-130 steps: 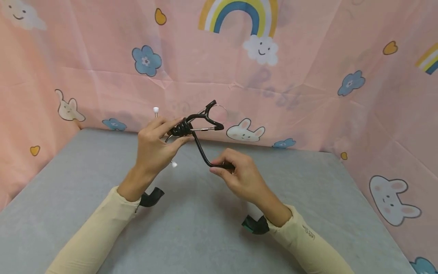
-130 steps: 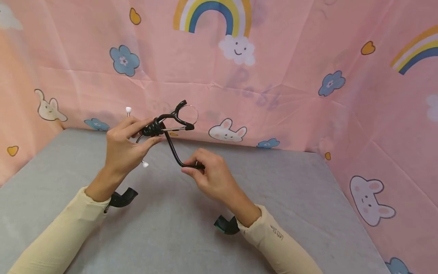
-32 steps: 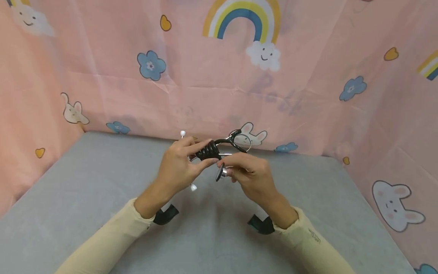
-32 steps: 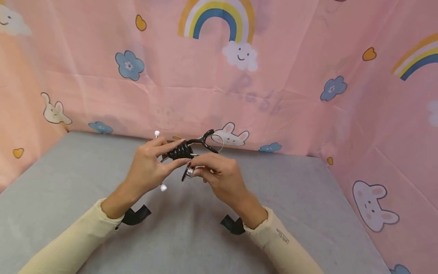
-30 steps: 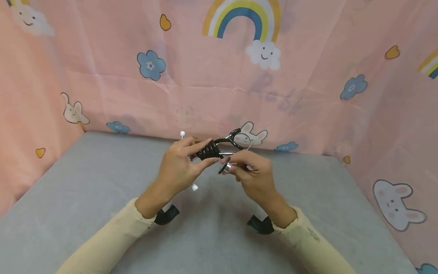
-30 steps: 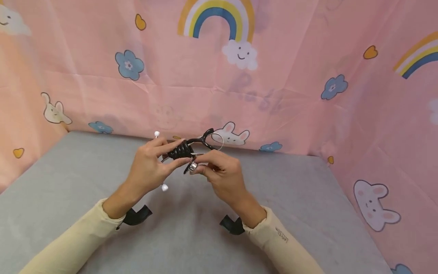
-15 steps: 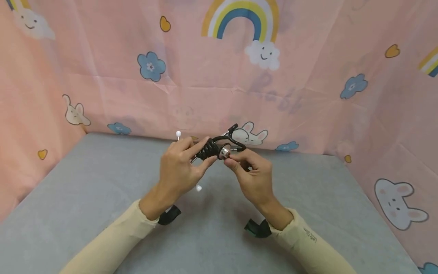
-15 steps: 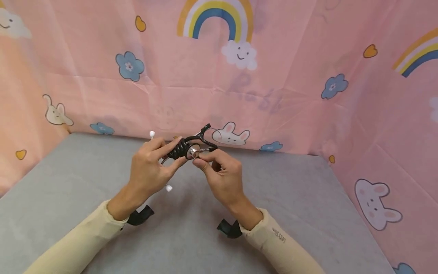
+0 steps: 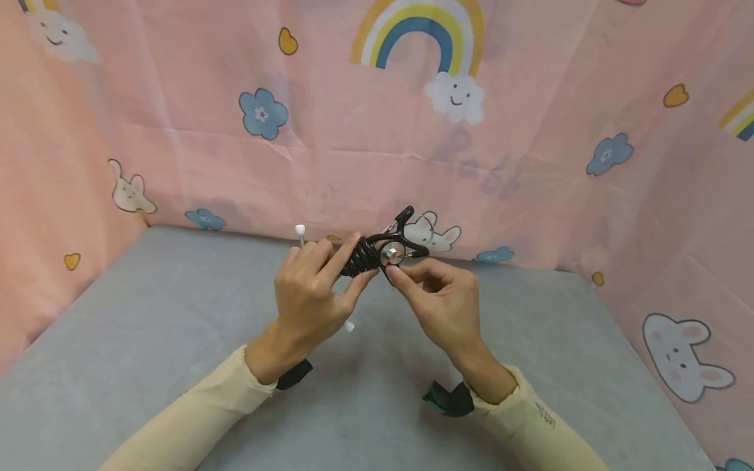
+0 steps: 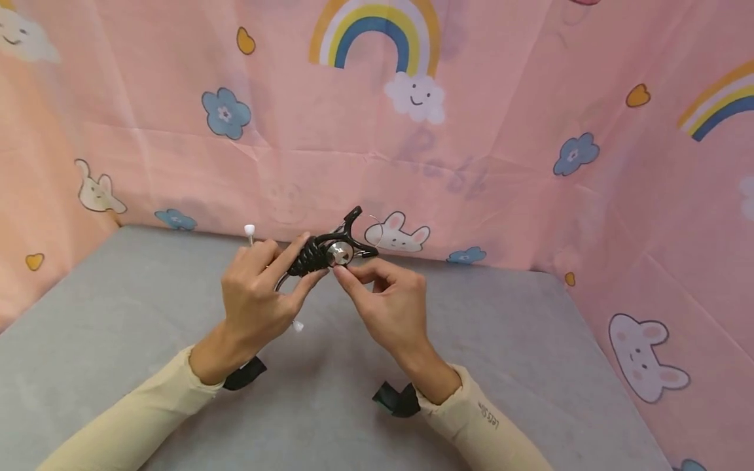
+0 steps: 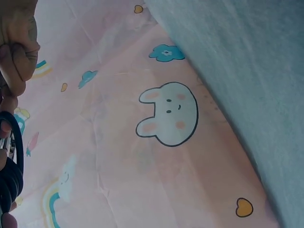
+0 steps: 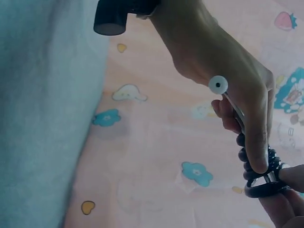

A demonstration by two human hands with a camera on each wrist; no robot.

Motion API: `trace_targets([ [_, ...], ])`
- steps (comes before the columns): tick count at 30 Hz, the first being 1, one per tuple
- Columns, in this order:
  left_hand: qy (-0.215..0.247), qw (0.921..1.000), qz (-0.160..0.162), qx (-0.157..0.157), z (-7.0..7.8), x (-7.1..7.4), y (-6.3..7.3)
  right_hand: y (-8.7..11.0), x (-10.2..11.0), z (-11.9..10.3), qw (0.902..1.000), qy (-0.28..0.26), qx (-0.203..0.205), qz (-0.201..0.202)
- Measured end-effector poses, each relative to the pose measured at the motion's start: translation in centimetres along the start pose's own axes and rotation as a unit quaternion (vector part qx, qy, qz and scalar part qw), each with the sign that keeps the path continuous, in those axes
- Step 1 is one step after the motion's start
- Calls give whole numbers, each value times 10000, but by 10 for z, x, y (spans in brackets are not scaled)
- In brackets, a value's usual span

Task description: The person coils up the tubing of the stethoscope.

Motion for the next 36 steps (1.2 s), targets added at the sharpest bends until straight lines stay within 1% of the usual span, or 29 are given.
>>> trace_targets([
  [3,-116,9998,76,-156,2,0,0,-2,2,-2,9993,7,-371,-94],
  [5,-118,9999,4,-119,3,0,1,-4,2,-2,9972,-54,-715,-228],
  [7,-34,9999,-86,39,2,0,2,-6,3,-1,9941,-63,-1008,-406],
  [10,257,9984,-199,470,0,-1,2,-9,4,0,9902,-98,-1231,-655],
  [11,331,9978,-201,544,0,-2,2,-11,4,0,9897,-90,-1248,-701],
  [12,350,9978,-171,533,0,-2,2,-12,5,0,9892,-82,-1271,-725],
  [14,301,9991,-31,280,1,-4,3,-13,7,1,9889,-83,-1316,-688],
  [17,47,9989,296,-365,2,-5,5,-13,8,2,9892,20,-1398,-430],
  [19,-86,9962,511,-698,3,-5,6,-13,9,3,9906,30,-1357,-166],
  [20,-102,9953,577,-767,4,-6,6,-12,9,4,9912,40,-1321,-20],
  [23,-118,9952,558,-789,2,-5,6,-12,8,5,9935,31,-1087,326],
  [26,-53,9977,334,-582,-1,-5,5,-11,7,6,9950,126,-888,436],
  [29,34,9996,17,-267,-6,-5,5,-10,9,7,9960,267,-726,437],
  [32,211,9994,-258,34,-12,-6,4,-10,11,7,9965,469,-490,481],
  [34,357,9983,-429,148,-15,-6,4,-11,13,5,9967,624,-188,487],
  [36,469,9971,-564,190,-17,-6,3,-12,15,3,9947,908,229,416],
])
Point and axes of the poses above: each hand's wrist, its own y-axis away from the middle knuckle, its own x-axis out of the back of the hand, z = x × y, the point moved 2 cm from there along -y, towards the middle knuckle, and after that the axes turned 6 degrees about z, right-handed, at the moved point
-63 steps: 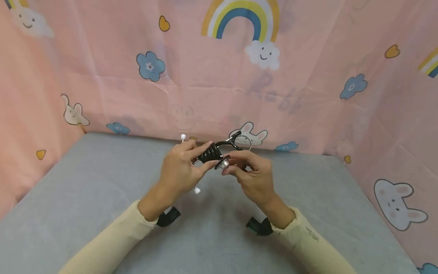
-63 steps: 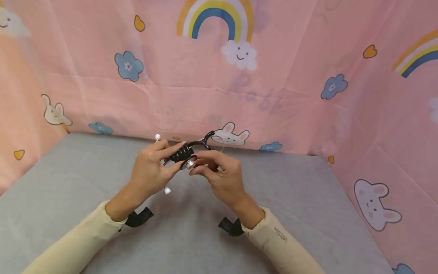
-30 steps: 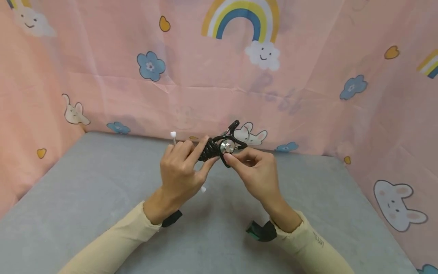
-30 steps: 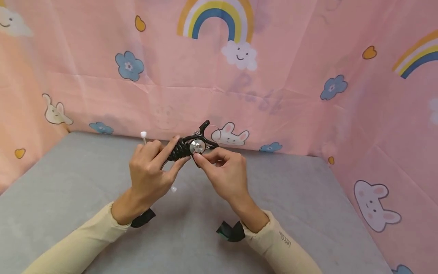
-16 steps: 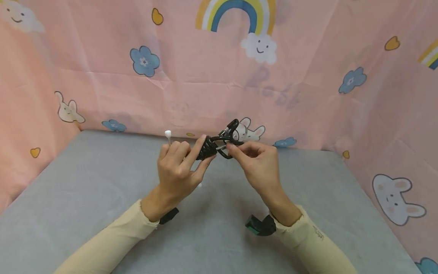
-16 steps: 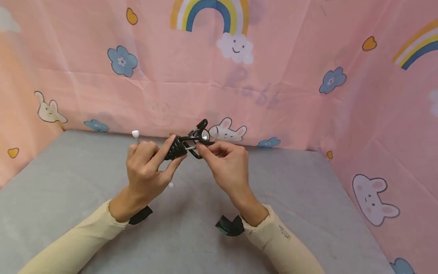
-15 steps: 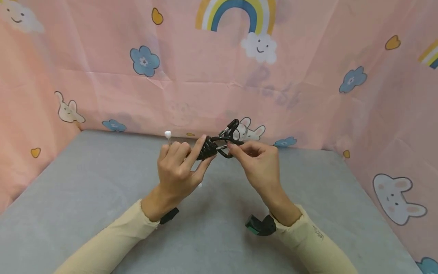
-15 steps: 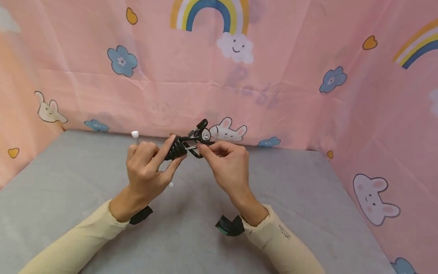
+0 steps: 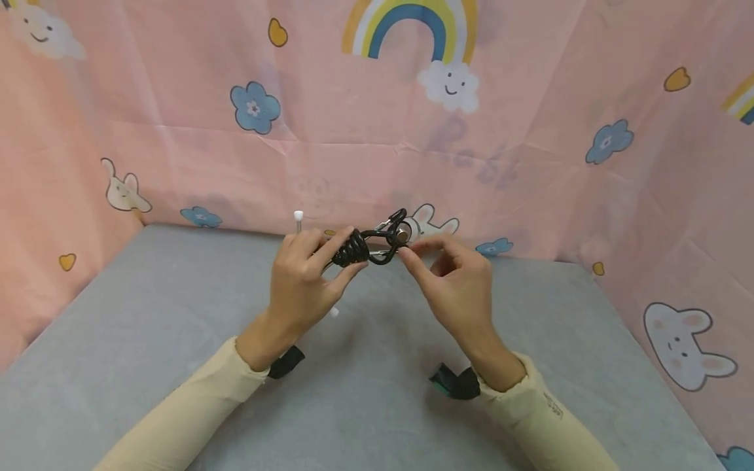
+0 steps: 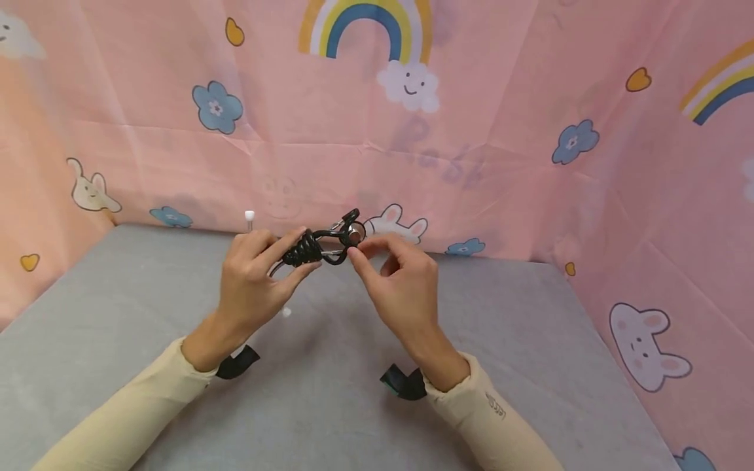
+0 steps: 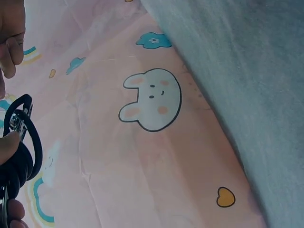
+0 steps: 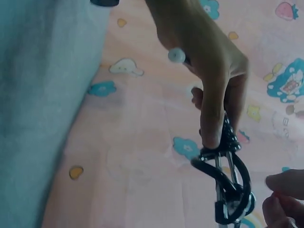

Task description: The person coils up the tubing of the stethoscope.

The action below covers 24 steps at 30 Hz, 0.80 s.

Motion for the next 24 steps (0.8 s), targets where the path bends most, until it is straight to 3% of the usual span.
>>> trace_targets([
  [5,373,9985,-405,3,-6,2,-5,-7,3,1,9919,538,1024,-520],
  [9,925,9920,-859,-84,-13,6,-10,-11,5,6,9801,658,1394,-1250],
  [15,1344,9827,-1272,-26,-22,10,-15,-14,6,10,9723,566,1309,-1851],
  [24,1209,9724,-1998,30,-36,14,-18,-15,3,15,9761,434,1155,-1791],
])
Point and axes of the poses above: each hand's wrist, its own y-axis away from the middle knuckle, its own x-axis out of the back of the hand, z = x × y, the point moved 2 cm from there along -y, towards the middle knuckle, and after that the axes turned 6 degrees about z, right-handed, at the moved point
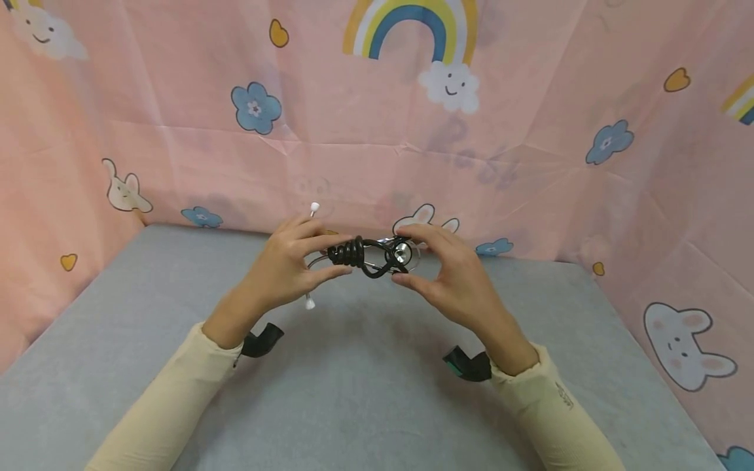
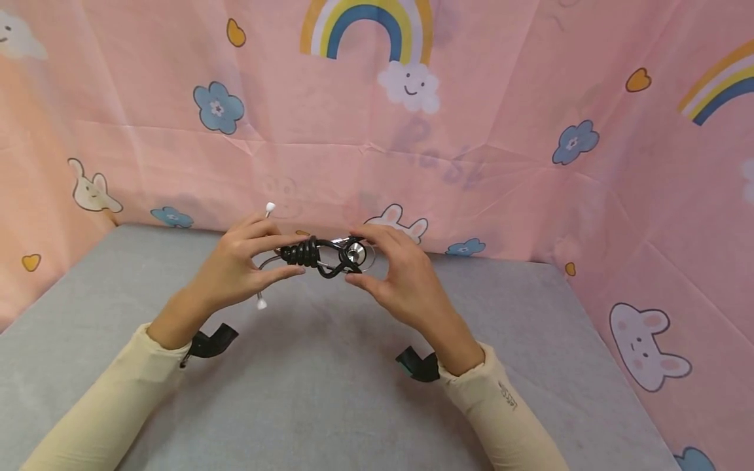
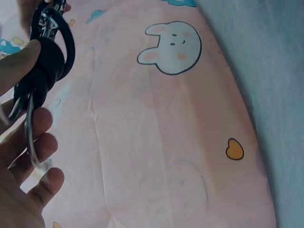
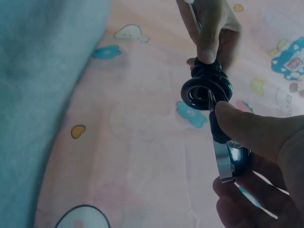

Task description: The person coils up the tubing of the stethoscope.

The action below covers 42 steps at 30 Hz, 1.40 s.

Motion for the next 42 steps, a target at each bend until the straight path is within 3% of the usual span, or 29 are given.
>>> trace_targets([
  [7,-10,9972,-741,-103,-11,3,2,-1,-6,11,9991,-47,-368,-203],
  [12,51,9916,-1271,217,-23,-2,7,0,-17,23,9936,-195,-909,-649],
  [17,-63,9817,-1838,492,-36,-13,16,5,-33,34,9826,7,-1444,-1165],
  [24,-90,9601,-2648,896,-44,-26,26,11,-55,52,9728,69,-1470,-1788],
  [28,-8,9582,-2721,886,-47,-32,33,14,-66,58,9705,85,-1335,-2007],
  [36,-385,9545,-2779,1009,-44,-42,38,18,-77,64,9511,373,-1525,-2661],
  [42,-544,9493,-2932,991,-44,-54,43,21,-80,71,9429,340,-1633,-2884],
])
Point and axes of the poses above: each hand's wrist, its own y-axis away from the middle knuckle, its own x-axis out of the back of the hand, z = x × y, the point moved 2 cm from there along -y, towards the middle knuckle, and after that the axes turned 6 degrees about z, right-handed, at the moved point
